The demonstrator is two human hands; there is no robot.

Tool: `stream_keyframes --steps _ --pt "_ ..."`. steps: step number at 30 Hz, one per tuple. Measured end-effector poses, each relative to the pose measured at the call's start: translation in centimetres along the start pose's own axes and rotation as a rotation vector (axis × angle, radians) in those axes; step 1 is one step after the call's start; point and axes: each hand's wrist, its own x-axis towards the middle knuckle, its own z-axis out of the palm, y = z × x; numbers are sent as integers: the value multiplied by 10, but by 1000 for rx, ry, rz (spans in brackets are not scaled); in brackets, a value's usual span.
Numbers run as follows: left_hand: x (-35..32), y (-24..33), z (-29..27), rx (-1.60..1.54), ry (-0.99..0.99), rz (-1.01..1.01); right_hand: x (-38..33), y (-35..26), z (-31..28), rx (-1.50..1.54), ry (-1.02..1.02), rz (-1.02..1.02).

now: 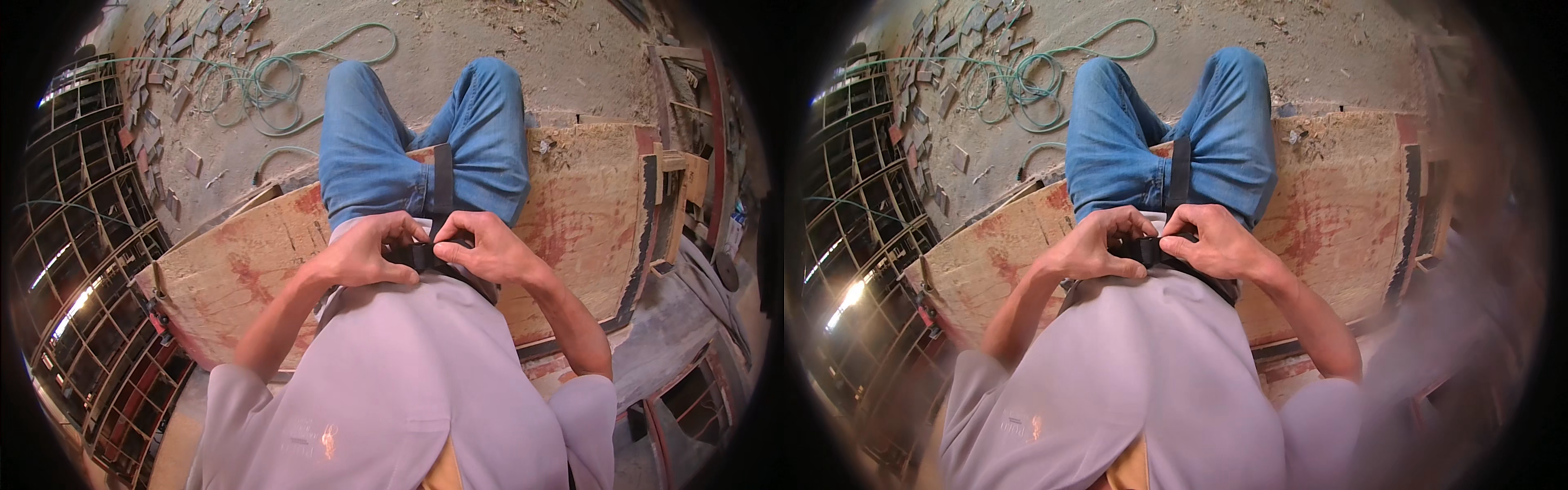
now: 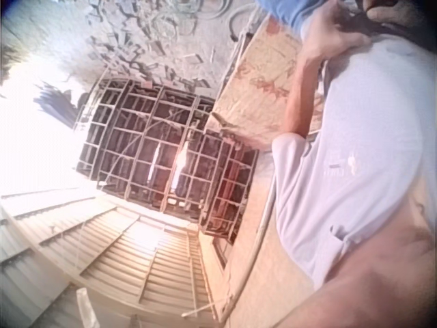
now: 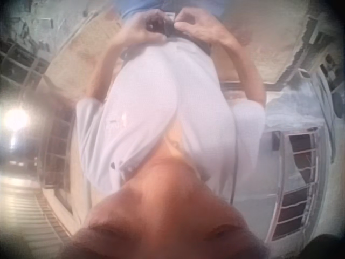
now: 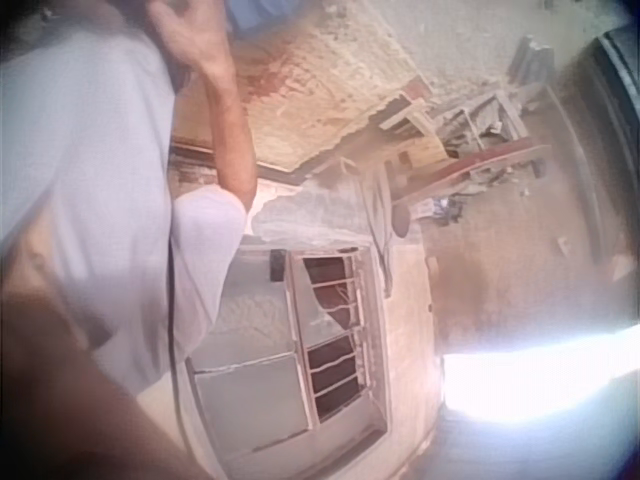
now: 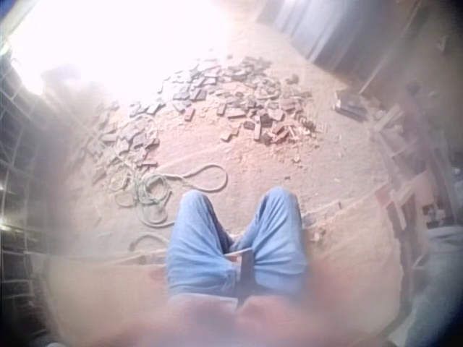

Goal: The person adjusts a black belt around their waist, threading the strap through the buckle and tightening it while sitting on a wooden plank in a construction area.

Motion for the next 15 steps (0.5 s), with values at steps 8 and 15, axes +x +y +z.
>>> stream_keyframes --steps 8,15 --pt "-8 -5 32 241 399 275 5 16 -7 284 -68 125" --pt "-12 -17 34 172 412 266 2 30 9 420 -94 106"
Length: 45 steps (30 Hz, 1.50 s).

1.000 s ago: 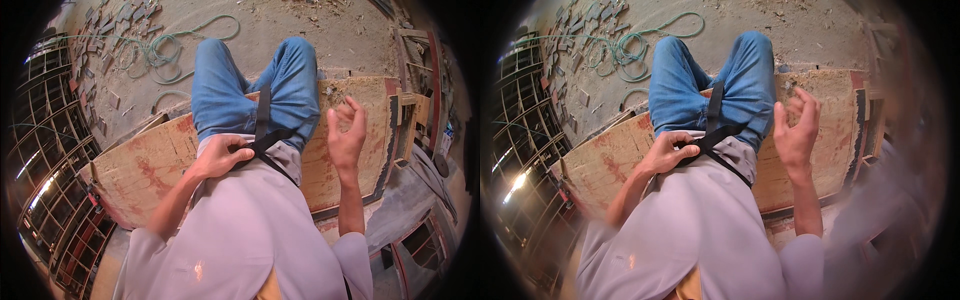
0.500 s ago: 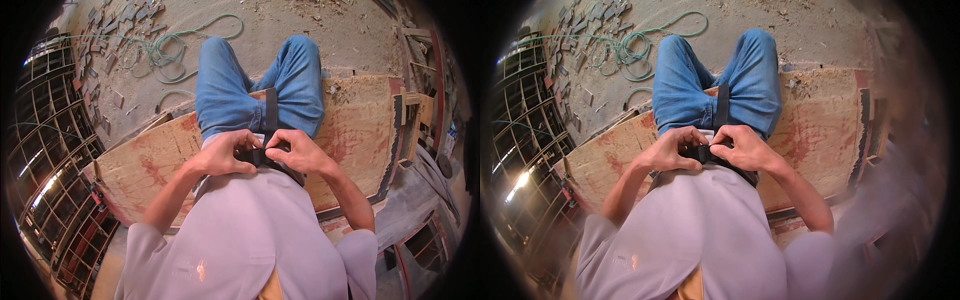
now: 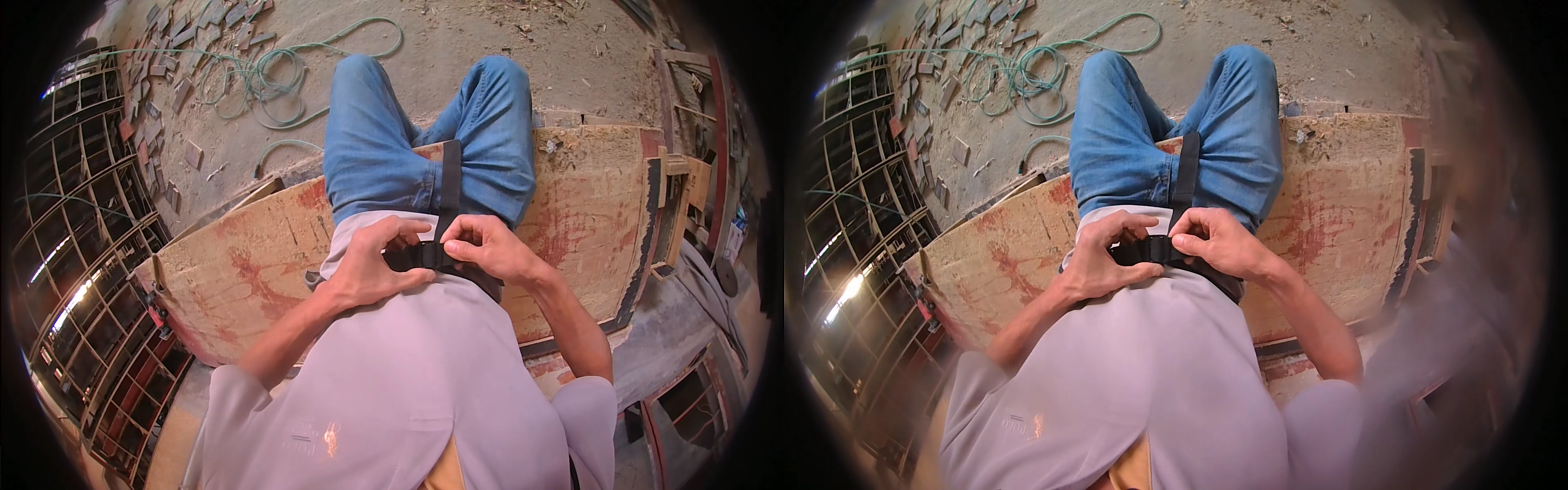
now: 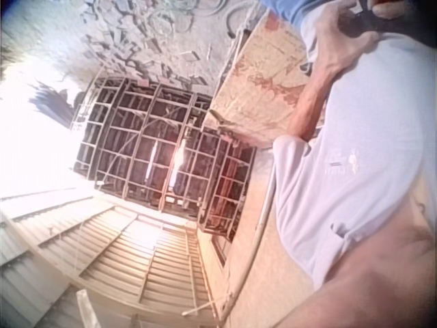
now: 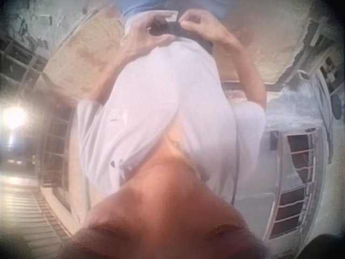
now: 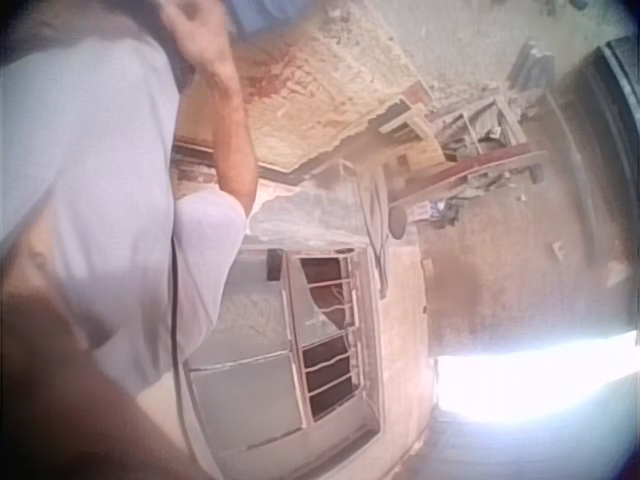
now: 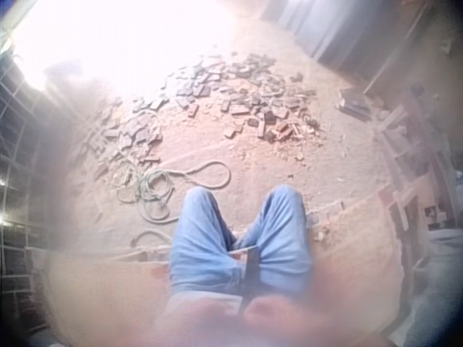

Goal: The person adjusts a black belt around their waist, threading the strap through the buckle and tightening it while sitting on a wooden plank in a construction area.

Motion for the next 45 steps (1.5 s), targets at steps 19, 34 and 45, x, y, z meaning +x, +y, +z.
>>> stream_keyframes --steps 19,34,45 --pt "5 19 11 198 -34 49 -19 -1 -14 -97 47 17" --pt "6 23 22 199 -8 144 -27 -17 -22 -229 48 -20" --pt "-5 15 26 271 32 267 -42 -21 -19 -300 -83 74"
